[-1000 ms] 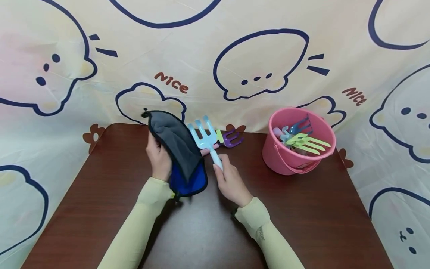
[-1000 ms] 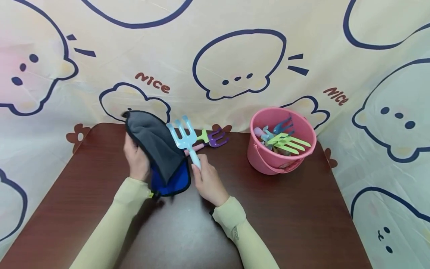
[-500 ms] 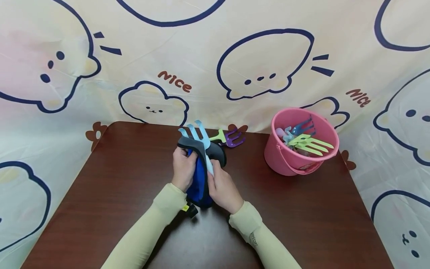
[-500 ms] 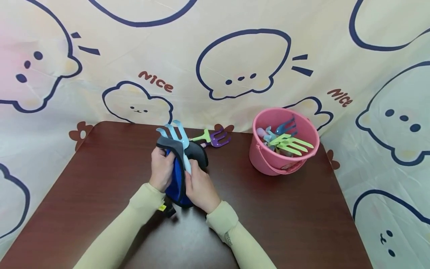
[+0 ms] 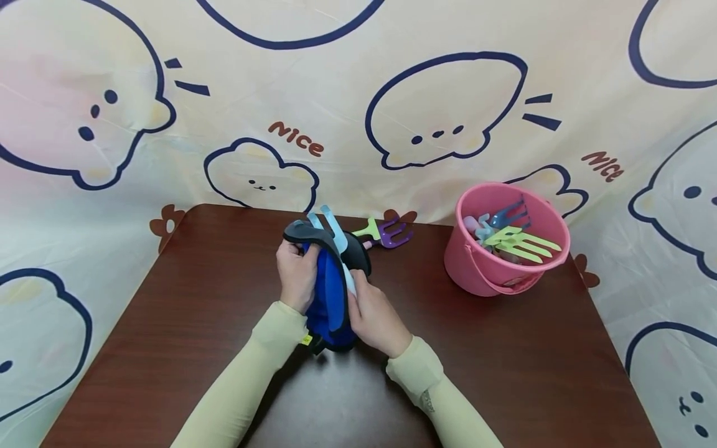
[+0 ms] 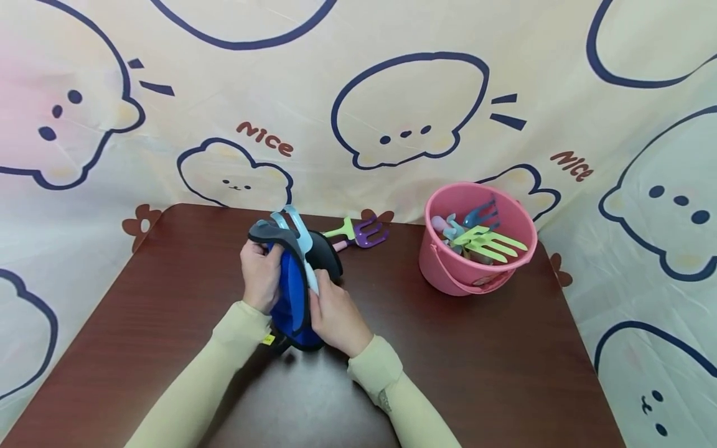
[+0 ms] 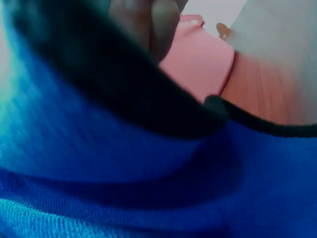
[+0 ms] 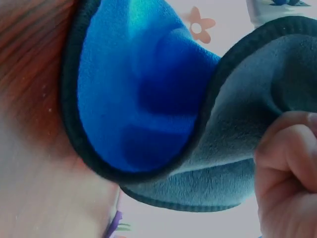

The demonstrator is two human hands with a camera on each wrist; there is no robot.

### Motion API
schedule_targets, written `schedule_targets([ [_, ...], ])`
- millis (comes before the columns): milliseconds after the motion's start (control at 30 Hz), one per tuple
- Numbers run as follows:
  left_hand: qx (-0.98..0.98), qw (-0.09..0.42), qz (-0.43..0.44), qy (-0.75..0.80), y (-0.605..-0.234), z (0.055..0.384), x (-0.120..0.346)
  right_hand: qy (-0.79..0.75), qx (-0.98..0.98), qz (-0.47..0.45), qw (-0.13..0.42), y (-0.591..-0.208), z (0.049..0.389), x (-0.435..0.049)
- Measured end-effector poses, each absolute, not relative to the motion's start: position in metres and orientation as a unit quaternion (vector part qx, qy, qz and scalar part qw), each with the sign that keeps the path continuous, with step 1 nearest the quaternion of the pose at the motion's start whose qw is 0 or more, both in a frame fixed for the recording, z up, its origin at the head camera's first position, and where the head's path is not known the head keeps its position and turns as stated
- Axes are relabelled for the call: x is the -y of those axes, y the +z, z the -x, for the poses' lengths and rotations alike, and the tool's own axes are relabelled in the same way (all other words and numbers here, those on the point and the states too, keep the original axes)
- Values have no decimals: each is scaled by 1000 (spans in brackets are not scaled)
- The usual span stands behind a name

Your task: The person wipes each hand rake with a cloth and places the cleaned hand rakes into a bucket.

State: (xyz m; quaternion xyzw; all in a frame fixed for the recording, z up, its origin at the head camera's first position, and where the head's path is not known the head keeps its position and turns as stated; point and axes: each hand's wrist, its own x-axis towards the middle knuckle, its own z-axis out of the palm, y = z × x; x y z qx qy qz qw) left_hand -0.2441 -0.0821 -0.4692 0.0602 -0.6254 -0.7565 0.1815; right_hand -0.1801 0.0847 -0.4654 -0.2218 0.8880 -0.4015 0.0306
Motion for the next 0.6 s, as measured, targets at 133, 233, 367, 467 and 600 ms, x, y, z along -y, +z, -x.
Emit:
schedule_targets([
  [133, 639, 207, -66, -738, -472, 250, 91, -386, -893, 226, 46, -465, 178, -86],
  [233, 704, 255, -31, -662, -476, 254, 98, -374, -897, 227, 56, -465, 179, -86],
  [367, 789, 348, 46, -505, -479, 256, 108, -355, -906, 225, 55, -465, 181, -89],
  [467, 817, 403, 103, -399, -480, 259, 115, -345, -909, 228, 46, -464, 184, -93],
  [600, 820, 450, 133, -327, -484, 260, 119, -341, -910, 230, 41, -463, 188, -98],
])
